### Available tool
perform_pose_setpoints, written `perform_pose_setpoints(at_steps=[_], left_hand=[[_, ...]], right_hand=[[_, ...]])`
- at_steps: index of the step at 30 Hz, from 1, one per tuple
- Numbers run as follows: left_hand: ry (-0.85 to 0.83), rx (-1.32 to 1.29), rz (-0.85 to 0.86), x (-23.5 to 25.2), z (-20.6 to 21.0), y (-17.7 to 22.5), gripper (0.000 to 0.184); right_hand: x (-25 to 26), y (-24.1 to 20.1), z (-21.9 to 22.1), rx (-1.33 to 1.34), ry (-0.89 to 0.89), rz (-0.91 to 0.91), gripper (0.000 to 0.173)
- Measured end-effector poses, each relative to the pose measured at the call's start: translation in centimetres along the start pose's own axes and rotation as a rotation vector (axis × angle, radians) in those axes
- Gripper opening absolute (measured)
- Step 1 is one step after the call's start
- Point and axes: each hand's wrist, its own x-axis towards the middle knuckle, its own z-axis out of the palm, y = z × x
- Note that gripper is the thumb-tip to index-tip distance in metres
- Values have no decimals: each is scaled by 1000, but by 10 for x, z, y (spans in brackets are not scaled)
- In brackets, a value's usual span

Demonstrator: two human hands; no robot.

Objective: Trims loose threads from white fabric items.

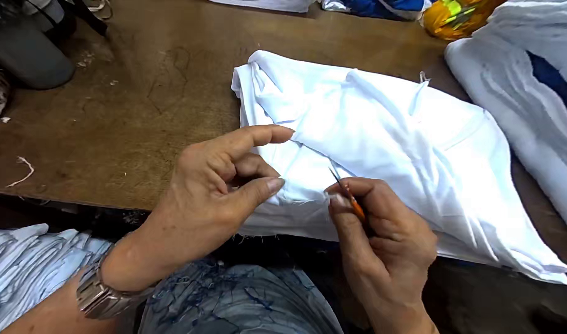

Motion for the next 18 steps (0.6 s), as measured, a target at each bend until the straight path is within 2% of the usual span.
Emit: perform_pose_setpoints(at_steps=[3,6,18], left_hand=[[43,-88,-147,-2,-1,3,48],[84,-152,-228,-4,0,4,46],[200,-436,-434,-15,11,10,50]], right_hand=[[-8,-2,-3,-266,55,-77,44],[-18,-8,-4,-366,71,-161,41],[-20,-7,11,-393,74,-197,37]])
